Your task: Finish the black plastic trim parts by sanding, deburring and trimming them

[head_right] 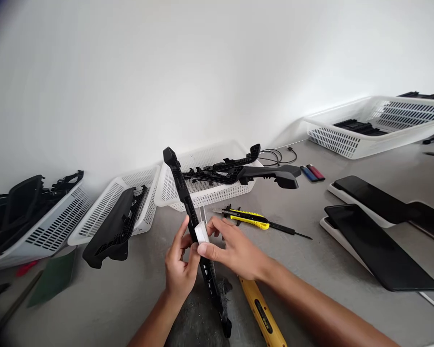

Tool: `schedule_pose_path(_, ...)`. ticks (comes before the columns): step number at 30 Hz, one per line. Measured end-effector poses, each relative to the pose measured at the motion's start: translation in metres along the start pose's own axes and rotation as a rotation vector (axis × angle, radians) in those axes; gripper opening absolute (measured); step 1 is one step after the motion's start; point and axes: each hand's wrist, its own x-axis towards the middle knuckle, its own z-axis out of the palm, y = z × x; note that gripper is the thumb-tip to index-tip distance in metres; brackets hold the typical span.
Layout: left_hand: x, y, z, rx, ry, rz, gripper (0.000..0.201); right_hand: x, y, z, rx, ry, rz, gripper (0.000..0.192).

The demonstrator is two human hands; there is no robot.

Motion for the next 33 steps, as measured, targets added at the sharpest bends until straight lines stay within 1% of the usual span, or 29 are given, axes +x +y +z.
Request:
schedule_pose_path(2,0.000,0.000,0.000,0.008,0.007,-0.001,0.057,0.000,0.001,0.001,-0.012,0.001,0.000,0.063)
schedule_pose_path(5,0.000,0.000,-0.001,0.030,0.033,0.040,0.058,0.001,0.007,0.002,-0.062,-0.021,0.094,0.060)
schedule_pose_path(7,0.000,0.000,-0.001,0.033,0.038,0.057,0.057,0.000,0.007,0.002,-0.078,-0.029,0.120,0.060)
schedule_pose_path(11,0.002,-0.002,-0.001,0.037,-0.008,0.011,0.057,-0.002,0.000,0.000,-0.038,-0.017,0.027,0.062)
schedule_pose_path(13,0.003,-0.003,-0.001,0.054,-0.026,-0.015,0.057,-0.001,0.000,0.000,-0.033,-0.009,0.012,0.062)
schedule_pose_path(17,0.000,-0.001,-0.001,0.074,0.001,0.018,0.056,0.002,0.006,0.001,-0.090,-0.017,0.126,0.060)
schedule_pose_path(18,-0.001,-0.001,-0.001,0.072,0.008,0.025,0.056,0.002,0.006,0.001,-0.096,-0.019,0.133,0.060)
schedule_pose_path(20,-0.001,-0.001,-0.001,0.053,0.000,0.008,0.057,0.001,0.004,-0.001,-0.074,-0.018,0.080,0.059)
schedule_pose_path(22,0.000,-0.001,-0.001,0.023,-0.035,-0.037,0.058,0.000,-0.001,-0.004,-0.030,0.001,-0.004,0.060)
schedule_pose_path(24,0.001,-0.001,-0.001,-0.008,-0.076,-0.068,0.059,0.000,-0.003,-0.005,-0.006,0.015,-0.043,0.061)
schedule_pose_path(26,0.000,-0.001,0.000,-0.029,-0.092,-0.061,0.058,0.001,-0.002,-0.005,-0.021,0.031,-0.002,0.060)
schedule_pose_path(29,-0.003,0.001,0.001,-0.028,-0.072,-0.021,0.058,0.002,0.003,-0.005,-0.068,0.029,0.111,0.059)
schedule_pose_path(31,-0.003,0.001,0.002,-0.028,-0.067,-0.021,0.057,0.002,0.003,-0.006,-0.060,0.016,0.104,0.060)
schedule_pose_path(33,-0.001,0.000,0.002,-0.041,-0.083,-0.062,0.057,0.001,0.000,-0.007,-0.025,0.013,0.037,0.061)
